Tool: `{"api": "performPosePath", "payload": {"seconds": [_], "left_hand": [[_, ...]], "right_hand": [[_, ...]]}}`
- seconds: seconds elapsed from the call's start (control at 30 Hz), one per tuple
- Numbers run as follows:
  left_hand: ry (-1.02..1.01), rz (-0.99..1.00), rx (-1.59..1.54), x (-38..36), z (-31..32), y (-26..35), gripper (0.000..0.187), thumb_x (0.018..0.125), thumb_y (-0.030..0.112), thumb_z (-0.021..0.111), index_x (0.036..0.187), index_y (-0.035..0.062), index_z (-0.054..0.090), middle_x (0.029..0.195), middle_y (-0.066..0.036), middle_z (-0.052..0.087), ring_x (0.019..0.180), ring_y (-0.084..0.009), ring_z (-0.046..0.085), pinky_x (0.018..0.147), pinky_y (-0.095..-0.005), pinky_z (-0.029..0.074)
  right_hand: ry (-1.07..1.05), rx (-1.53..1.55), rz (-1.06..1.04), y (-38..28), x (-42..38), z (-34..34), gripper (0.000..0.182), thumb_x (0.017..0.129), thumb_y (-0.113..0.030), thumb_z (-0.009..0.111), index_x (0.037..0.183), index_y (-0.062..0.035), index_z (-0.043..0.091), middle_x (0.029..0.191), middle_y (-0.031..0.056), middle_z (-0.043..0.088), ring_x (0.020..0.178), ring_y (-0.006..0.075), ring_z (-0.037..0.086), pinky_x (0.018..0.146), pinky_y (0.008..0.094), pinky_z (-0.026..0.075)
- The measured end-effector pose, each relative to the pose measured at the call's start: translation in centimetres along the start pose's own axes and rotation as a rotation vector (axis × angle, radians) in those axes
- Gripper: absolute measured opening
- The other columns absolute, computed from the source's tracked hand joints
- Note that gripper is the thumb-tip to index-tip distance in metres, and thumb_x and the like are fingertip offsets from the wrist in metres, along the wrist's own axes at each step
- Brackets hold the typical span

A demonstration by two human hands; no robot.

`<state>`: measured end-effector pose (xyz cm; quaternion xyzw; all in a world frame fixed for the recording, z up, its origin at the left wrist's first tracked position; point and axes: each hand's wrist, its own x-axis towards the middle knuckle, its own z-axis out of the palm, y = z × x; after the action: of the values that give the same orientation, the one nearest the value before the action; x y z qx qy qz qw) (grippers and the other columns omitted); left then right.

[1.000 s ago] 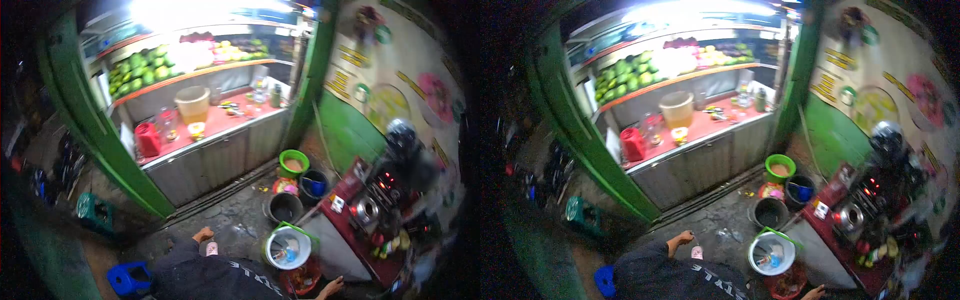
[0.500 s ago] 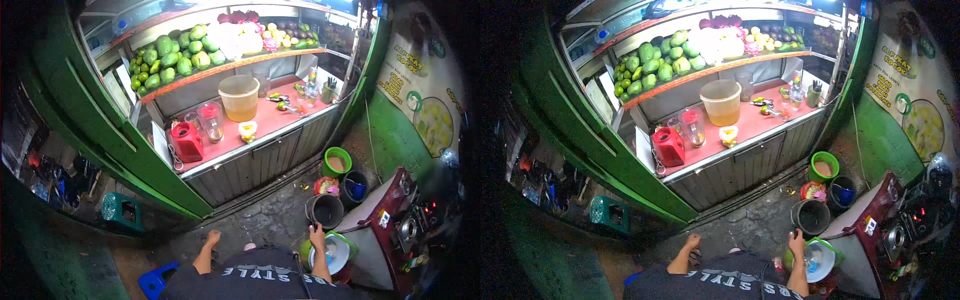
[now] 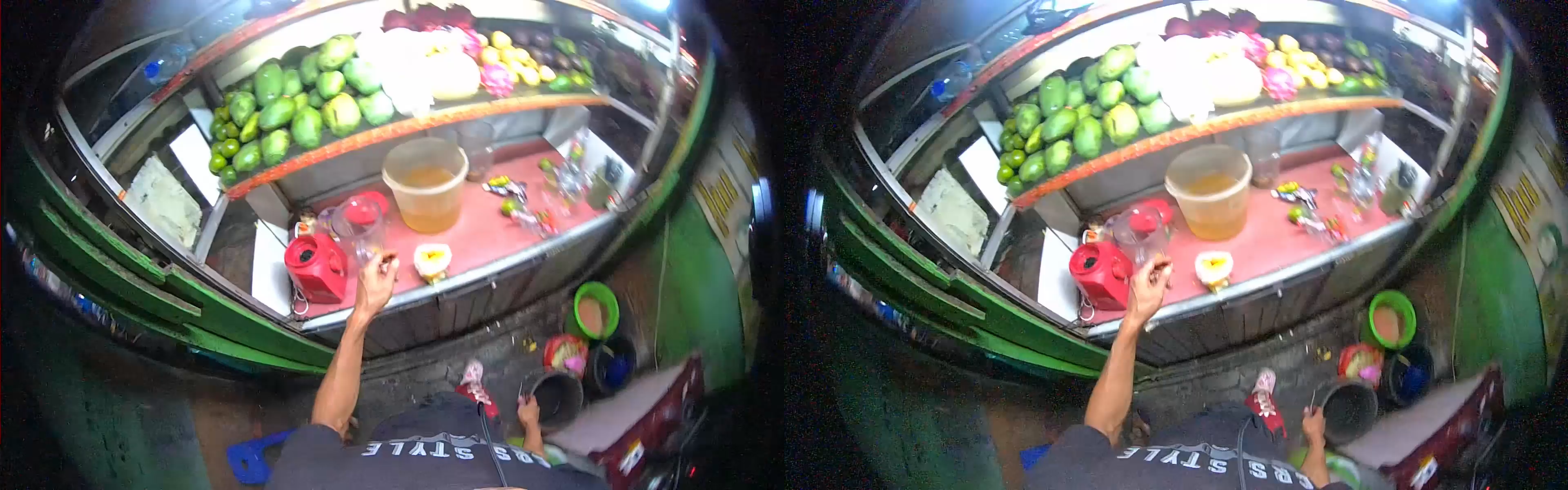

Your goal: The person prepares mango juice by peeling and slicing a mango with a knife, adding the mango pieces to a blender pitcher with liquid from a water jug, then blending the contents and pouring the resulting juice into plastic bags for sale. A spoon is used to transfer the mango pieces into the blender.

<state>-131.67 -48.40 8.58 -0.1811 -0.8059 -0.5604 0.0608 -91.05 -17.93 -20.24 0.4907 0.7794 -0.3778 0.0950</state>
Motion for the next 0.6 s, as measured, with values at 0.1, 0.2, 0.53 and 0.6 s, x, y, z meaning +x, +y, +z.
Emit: {"api": "performPosePath", "payload": {"seconds": [0.1,0.2,0.53,0.6], "left_hand": [[0.179,0.194,0.192,10.0,-1.0,4.3,0.027,0.089,0.019,0.061,0.109,0.0017,0.063,0.089,-0.012,0.068,0.074,-0.0167,0.063,0.067,-0.0312,0.05],[0.267,0.142,0.248,17.7,-2.4,7.9,0.028,0.088,0.02,0.062,0.109,0.0019,0.063,0.094,-0.015,0.068,0.077,-0.0207,0.064,0.072,-0.0325,0.051],[0.47,0.243,0.549,30.9,-10.1,11.4,0.026,0.085,0.021,0.06,0.104,0.0042,0.064,0.09,-0.015,0.068,0.085,-0.0342,0.065,0.076,-0.0415,0.05],[0.509,0.23,0.597,32.1,-13.5,10.7,0.024,0.086,0.022,0.059,0.103,0.0057,0.065,0.09,-0.014,0.068,0.085,-0.0342,0.065,0.075,-0.0426,0.05]], "right_hand": [[-0.046,-0.012,0.025,-1.2,6.0,-0.8,0.04,0.089,-0.032,0.06,0.113,-0.001,0.057,0.108,0.0237,0.064,0.105,0.0408,0.059,0.09,0.0458,0.045],[-0.072,0.029,0.146,-6.2,8.1,-4.1,0.034,0.088,-0.029,0.062,0.107,-0.001,0.059,0.105,0.0221,0.065,0.102,0.0395,0.06,0.088,0.0444,0.046],[-0.059,0.183,0.201,-4.8,20.5,-3.3,0.034,0.09,-0.025,0.062,0.118,-0.0091,0.054,0.096,0.0107,0.062,0.091,0.0294,0.058,0.08,0.0423,0.047],[-0.091,0.285,0.319,-6.6,18.9,-2.9,0.033,0.089,-0.025,0.062,0.116,-0.0068,0.055,0.096,0.0116,0.062,0.091,0.0293,0.059,0.079,0.0431,0.048]]}}
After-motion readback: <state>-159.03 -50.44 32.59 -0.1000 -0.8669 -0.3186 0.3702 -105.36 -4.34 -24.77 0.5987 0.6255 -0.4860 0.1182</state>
